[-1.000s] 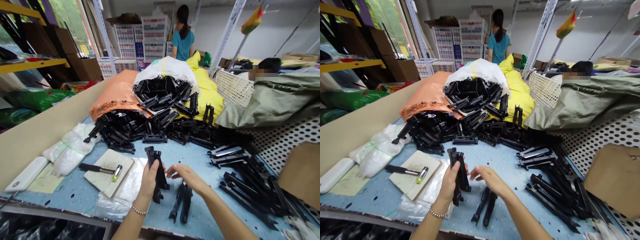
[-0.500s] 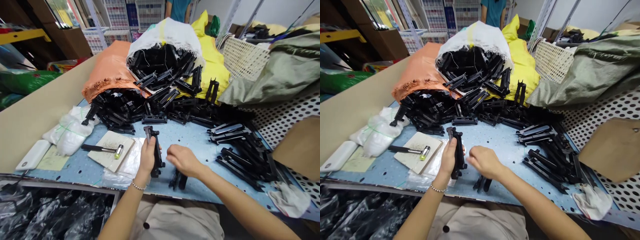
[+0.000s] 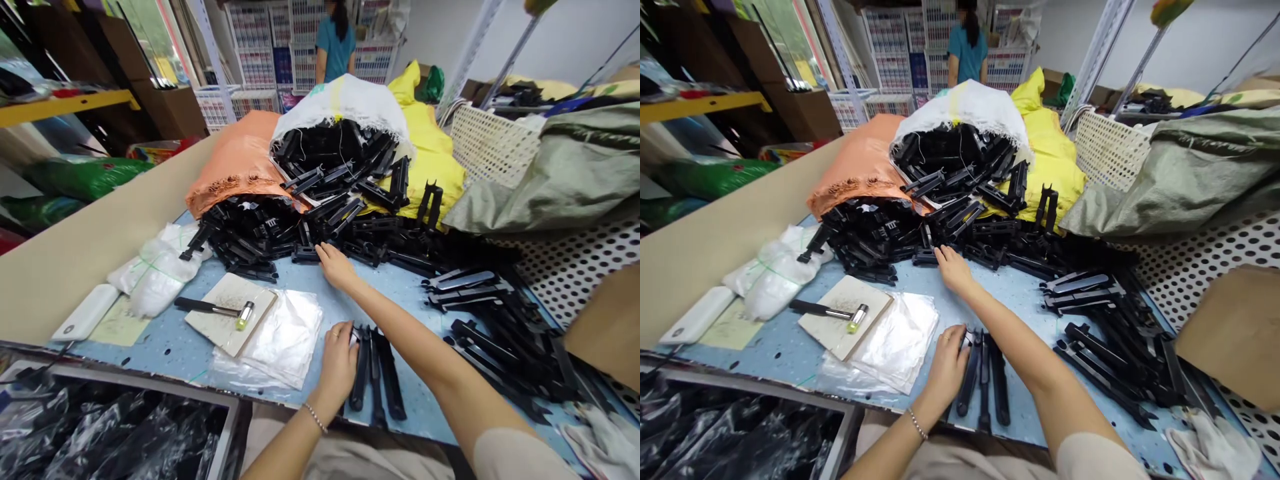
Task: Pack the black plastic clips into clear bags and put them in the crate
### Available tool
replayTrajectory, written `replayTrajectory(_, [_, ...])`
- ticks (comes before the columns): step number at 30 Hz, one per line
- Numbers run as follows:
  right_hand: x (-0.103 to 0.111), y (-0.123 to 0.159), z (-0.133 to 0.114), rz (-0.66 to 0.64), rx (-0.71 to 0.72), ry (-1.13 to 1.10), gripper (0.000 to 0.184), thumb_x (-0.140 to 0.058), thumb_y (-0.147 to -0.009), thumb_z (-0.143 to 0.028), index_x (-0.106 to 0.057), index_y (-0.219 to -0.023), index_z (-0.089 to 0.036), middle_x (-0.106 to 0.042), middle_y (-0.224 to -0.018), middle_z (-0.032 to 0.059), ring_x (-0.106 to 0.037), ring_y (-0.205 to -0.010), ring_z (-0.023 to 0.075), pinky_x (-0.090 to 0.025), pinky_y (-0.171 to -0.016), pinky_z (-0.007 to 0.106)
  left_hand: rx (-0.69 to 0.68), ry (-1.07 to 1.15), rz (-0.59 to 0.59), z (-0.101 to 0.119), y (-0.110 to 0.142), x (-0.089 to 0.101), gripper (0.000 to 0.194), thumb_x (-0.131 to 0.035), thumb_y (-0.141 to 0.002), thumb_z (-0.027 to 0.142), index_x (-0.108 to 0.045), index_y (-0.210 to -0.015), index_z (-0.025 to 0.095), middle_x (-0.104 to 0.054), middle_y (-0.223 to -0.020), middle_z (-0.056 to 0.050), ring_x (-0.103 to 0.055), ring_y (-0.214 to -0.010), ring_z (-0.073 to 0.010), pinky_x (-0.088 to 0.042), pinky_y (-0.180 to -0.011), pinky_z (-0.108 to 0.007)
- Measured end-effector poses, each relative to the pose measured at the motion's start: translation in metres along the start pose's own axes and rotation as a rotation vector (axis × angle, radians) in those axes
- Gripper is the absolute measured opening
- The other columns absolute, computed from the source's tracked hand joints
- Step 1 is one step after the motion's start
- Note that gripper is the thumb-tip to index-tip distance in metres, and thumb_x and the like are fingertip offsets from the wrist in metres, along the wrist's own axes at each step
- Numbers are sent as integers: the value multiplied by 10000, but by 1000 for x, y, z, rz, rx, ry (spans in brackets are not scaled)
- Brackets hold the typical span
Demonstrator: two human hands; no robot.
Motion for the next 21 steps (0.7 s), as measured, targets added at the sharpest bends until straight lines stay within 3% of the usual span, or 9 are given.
replayTrajectory(3, [-4, -13, 0, 17, -34, 28, 328, -457, -933, -213, -503, -1225, -70, -570, -1182, 214, -472, -1108, 295, -359, -894, 387, -4, 41, -71, -3, -1, -1, 460, -561, -809, 232, -550, -1267, 192, -560, -1269, -143, -495, -1198, -280, -347, -1065, -442])
replayTrajectory(5, [0, -3, -4, 34, -69, 39, 307, -439, -946, -252, -529, -1169, -61, -589, -1096, 211, -499, -1032, 297, -376, -861, 394, 81, 208, -2, -4, -14, 19, 524, -572, -827, 310, -470, -1322, 172, -527, -1289, -161, -512, -1189, -261, -382, -1037, -413])
replayTrajectory(8, [15, 40, -23, 88, -79, 16, 359, -412, -957, -313, -496, -1216, -79, -581, -1095, 195, -503, -997, 300, -392, -839, 404, 138, 492, 231, 7, -37, 64, 712, -614, -815, 439, -282, -1408, 223, -437, -1376, -146, -490, -1234, -232, -419, -992, -355])
replayTrajectory(11, [35, 94, -52, 131, 88, -186, 348, -420, -953, -360, -510, -1206, -139, -602, -1058, 146, -521, -947, 278, -413, -821, 397, 85, 614, 297, 34, -53, 89, 647, -676, -770, 461, -398, -1304, 223, -573, -1167, -81, -597, -1030, -184, -477, -865, -286])
replayTrajectory(13, [48, 119, -56, 131, 133, -386, 285, -341, -985, -338, -557, -1089, -185, -622, -929, 86, -549, -856, 224, -432, -772, 344, 112, 671, 214, 47, -54, 87, 524, -688, -754, 453, -510, -1159, 171, -605, -896, -24, -613, -734, -131, -499, -687, -249])
replayTrajectory(15, [64, 127, -44, 199, 78, -463, 313, -286, -999, -342, -565, -992, -199, -612, -856, 65, -551, -812, 202, -429, -741, 320, 177, 752, 91, 55, -45, 74, 499, -690, -741, 453, -532, -1106, 153, -564, -761, 18, -545, -546, -90, -469, -539, -230])
replayTrajectory(18, [79, 114, -26, 314, 56, -346, 367, -315, -971, -460, -558, -912, -191, -593, -854, 93, -522, -829, 230, -407, -750, 350, 276, 798, -88, 62, -27, 46, 442, -696, -727, 458, -547, -1001, 144, -556, -707, 27, -523, -474, -85, -449, -459, -225])
replayTrajectory(21, [74, 92, -12, 311, 6, -382, 451, -256, -966, -519, -515, -764, -209, -542, -726, 56, -495, -720, 207, -390, -684, 332, 310, 694, -116, 61, -19, 32, 381, -703, -719, 469, -538, -839, 147, -556, -633, 33, -520, -443, -89, -436, -433, -218])
Point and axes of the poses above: each hand's wrist, its own y-axis away from the middle knuckle, its own x-axis out of the back of the hand, z = x × y, the point moved 8 cm from there along -y, towards the middle knuckle
